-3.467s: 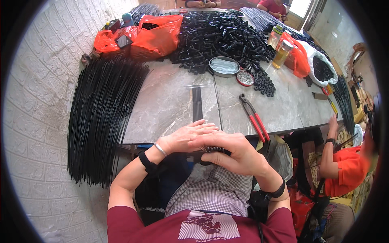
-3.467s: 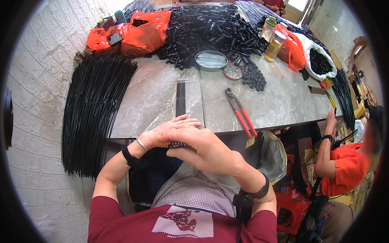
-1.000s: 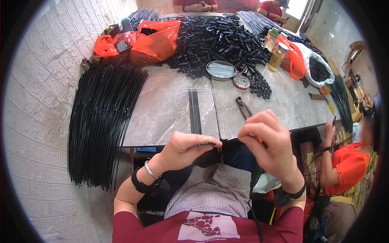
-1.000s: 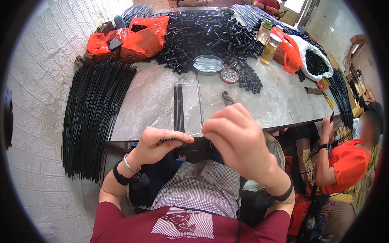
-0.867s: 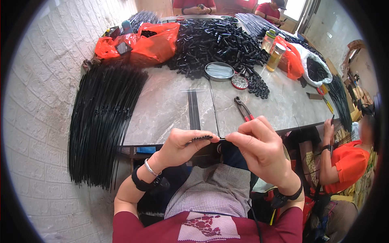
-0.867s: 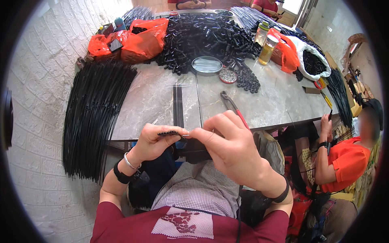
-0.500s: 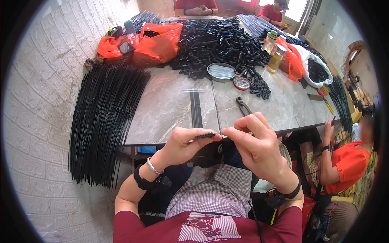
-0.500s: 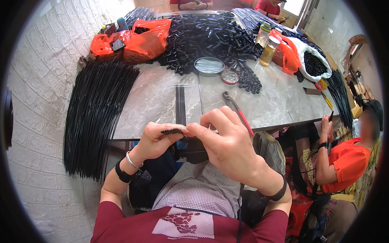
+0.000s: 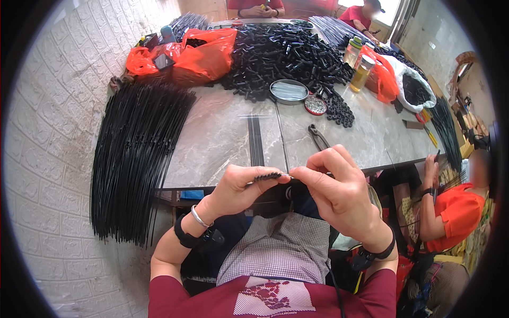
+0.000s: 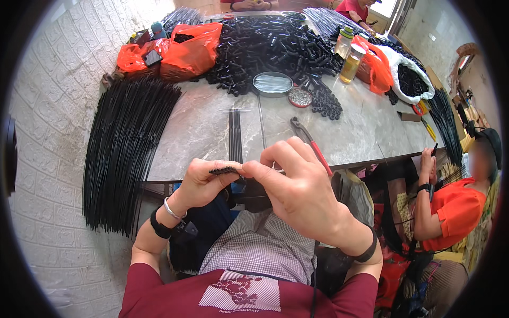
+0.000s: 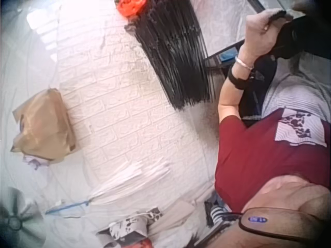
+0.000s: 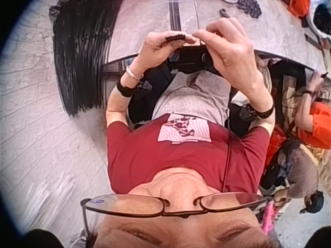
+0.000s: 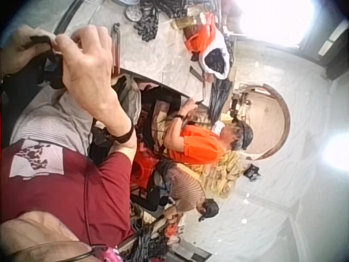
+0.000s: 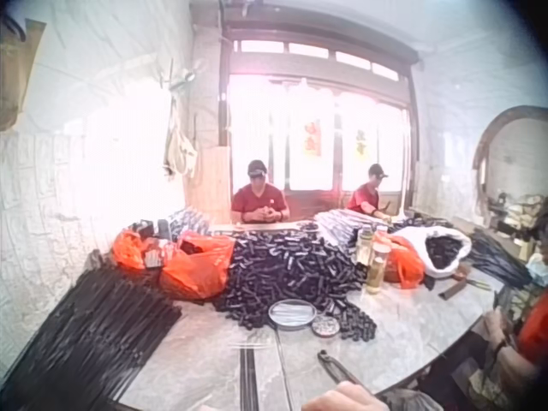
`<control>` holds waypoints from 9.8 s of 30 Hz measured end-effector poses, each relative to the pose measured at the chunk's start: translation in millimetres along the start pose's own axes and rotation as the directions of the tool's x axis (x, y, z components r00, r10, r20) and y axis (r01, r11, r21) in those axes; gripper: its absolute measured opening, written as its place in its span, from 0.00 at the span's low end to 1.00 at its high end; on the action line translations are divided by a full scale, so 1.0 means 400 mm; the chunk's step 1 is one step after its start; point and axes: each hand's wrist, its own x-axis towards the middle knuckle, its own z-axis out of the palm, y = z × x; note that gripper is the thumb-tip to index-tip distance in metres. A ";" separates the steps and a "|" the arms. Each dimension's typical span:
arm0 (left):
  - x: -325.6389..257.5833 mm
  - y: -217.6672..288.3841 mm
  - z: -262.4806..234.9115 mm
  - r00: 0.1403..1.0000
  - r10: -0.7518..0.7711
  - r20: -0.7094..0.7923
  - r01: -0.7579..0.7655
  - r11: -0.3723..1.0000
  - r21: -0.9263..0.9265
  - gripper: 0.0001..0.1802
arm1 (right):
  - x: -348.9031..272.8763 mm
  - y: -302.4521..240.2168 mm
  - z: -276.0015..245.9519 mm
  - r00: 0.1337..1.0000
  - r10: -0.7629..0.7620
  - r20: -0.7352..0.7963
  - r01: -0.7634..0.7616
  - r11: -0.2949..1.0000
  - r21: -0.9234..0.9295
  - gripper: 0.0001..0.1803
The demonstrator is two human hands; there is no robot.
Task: The recorder is assembling the ribs and central runner of an umbrella by threading components and using pliers.
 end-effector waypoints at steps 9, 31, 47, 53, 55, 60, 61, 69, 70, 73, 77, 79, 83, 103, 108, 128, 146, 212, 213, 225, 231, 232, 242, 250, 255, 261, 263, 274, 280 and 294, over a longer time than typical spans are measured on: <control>0.000 0.010 0.004 1.000 0.017 -0.002 -0.017 1.000 0.027 0.13 | -0.004 -0.010 0.007 0.999 0.042 -0.009 -0.042 0.999 0.034 0.16; -0.003 -0.005 -0.007 1.000 -0.002 0.022 0.000 0.996 0.090 0.16 | 0.063 0.044 0.016 0.994 -0.001 0.111 -0.033 0.952 0.304 0.07; 0.001 -0.012 -0.007 0.999 0.045 0.023 -0.045 0.999 0.030 0.16 | 0.055 0.037 0.012 0.966 0.143 0.217 -0.236 0.830 0.505 0.12; 0.007 -0.001 -0.015 0.997 0.013 0.070 -0.018 0.998 0.068 0.15 | 0.083 0.027 0.029 0.981 -0.145 0.126 0.090 0.926 0.367 0.15; 0.011 0.000 -0.017 0.996 0.051 0.077 -0.054 0.998 0.040 0.14 | 0.082 0.020 0.048 0.983 -0.142 0.119 0.088 0.924 0.372 0.16; -0.006 -0.043 -0.016 0.993 0.096 0.074 -0.099 0.994 0.045 0.13 | 0.080 0.007 0.083 0.986 -0.140 0.096 0.098 0.930 0.355 0.20; -0.007 -0.049 -0.018 0.992 0.096 0.087 -0.100 0.994 0.037 0.14 | 0.081 0.008 0.085 0.986 -0.142 0.091 0.100 0.927 0.361 0.19; -0.020 -0.166 -0.012 0.947 -0.054 0.318 -0.077 0.920 0.385 0.33 | 0.076 0.000 0.089 0.982 -0.160 0.101 0.111 0.919 0.377 0.17; -0.022 -0.184 -0.013 0.936 -0.036 0.350 -0.153 0.853 0.499 0.32 | 0.075 -0.001 0.088 0.981 -0.165 0.100 0.116 0.919 0.376 0.17; -0.023 -0.220 -0.026 0.794 0.096 0.600 -0.571 -0.219 0.791 0.27 | 0.080 -0.006 0.077 0.978 -0.172 0.118 0.118 0.922 0.367 0.19; -0.044 -0.268 -0.015 0.869 -0.015 0.494 -0.353 0.680 0.642 0.24 | 0.083 0.001 0.010 0.999 -0.005 0.046 -0.011 0.938 0.348 0.27; -0.059 -0.268 -0.007 0.860 -0.026 0.509 -0.366 0.663 0.652 0.25 | 0.041 0.062 -0.031 0.985 0.170 0.031 -0.170 0.914 0.368 0.30; -0.052 -0.190 0.034 0.824 -0.001 0.566 -0.447 0.612 0.652 0.29 | -0.102 0.179 0.037 0.920 0.328 0.215 -0.373 0.902 0.217 0.32; -0.296 -0.161 0.286 0.781 -0.594 -0.193 0.276 0.605 -0.747 0.40 | -0.262 0.171 0.292 0.966 0.051 0.254 -0.215 0.704 0.677 0.29; -0.215 -0.252 0.363 0.900 -0.433 -0.051 0.113 0.343 -0.932 0.55 | -0.285 0.177 0.290 0.960 -0.048 0.277 -0.179 0.655 0.734 0.26; -0.090 -0.115 0.408 0.424 -0.805 -0.415 -0.257 0.332 -0.908 0.36 | -0.459 0.092 0.214 0.996 0.084 -0.024 -0.006 0.332 0.943 0.26; -0.022 0.251 0.199 0.523 0.187 -0.831 0.010 0.974 0.226 0.28 | -0.308 0.044 0.302 0.957 0.207 -0.202 0.001 0.697 0.717 0.20; -0.041 -0.168 0.174 0.823 -0.568 0.003 0.449 0.647 -0.616 0.22 | -0.226 0.072 0.349 0.644 0.646 0.410 -0.561 0.034 0.827 0.13; -0.044 -0.168 0.174 0.824 -0.566 0.004 0.449 0.649 -0.614 0.22 | -0.231 0.076 0.350 0.645 0.646 0.407 -0.558 0.035 0.829 0.13; -0.099 -0.158 0.146 0.728 -0.661 -0.183 0.510 0.700 -0.499 0.06 | -0.236 0.089 0.348 0.602 0.634 0.485 -0.627 -0.001 0.779 0.09; -0.102 -0.167 0.139 0.749 -0.635 -0.187 0.478 0.715 -0.511 0.06 | -0.240 0.094 0.356 0.576 0.643 0.505 -0.607 -0.077 0.791 0.09; -0.093 -0.159 0.140 0.739 -0.644 -0.197 0.487 0.713 -0.504 0.06 | -0.239 0.095 0.357 0.575 0.645 0.504 -0.607 -0.078 0.791 0.09; -0.065 -0.163 0.120 0.776 -0.593 -0.216 0.507 0.790 -0.345 0.09 | -0.234 0.116 0.367 0.542 0.648 0.536 -0.593 -0.157 0.790 0.11; -0.030 -0.137 0.041 0.715 -0.682 0.154 0.698 0.708 -0.106 0.11 | -0.265 0.130 0.378 0.529 0.655 0.540 -0.643 -0.106 0.759 0.13; 0.147 -0.226 -0.168 0.875 -0.470 -0.121 0.423 0.616 0.664 0.11 | -0.281 0.138 0.369 0.527 0.641 0.558 -0.613 -0.169 0.772 0.09; 0.378 -0.422 -0.141 0.900 -0.198 -0.389 0.431 0.536 0.726 0.09 | -0.284 0.161 0.376 0.542 0.634 0.552 -0.601 -0.166 0.782 0.09; 0.417 -0.470 -0.129 0.897 -0.110 -0.428 0.426 0.479 0.768 0.10 | -0.282 0.158 0.371 0.534 0.644 0.547 -0.603 -0.164 0.781 0.09; 0.333 -0.642 -0.393 0.657 -0.009 -0.754 0.739 0.209 0.641 0.13 | -0.308 0.185 0.332 0.481 0.690 0.541 -0.600 -0.191 0.777 0.08; 0.379 -0.629 -0.413 0.628 -0.134 -0.766 0.777 0.069 0.625 0.13 | -0.299 0.201 0.332 0.471 0.696 0.542 -0.597 -0.201 0.777 0.08; 0.233 -0.408 -0.275 0.726 -0.479 -0.494 0.527 0.848 -0.049 0.10 | -0.314 0.180 0.324 0.512 0.681 0.524 -0.564 -0.194 0.803 0.08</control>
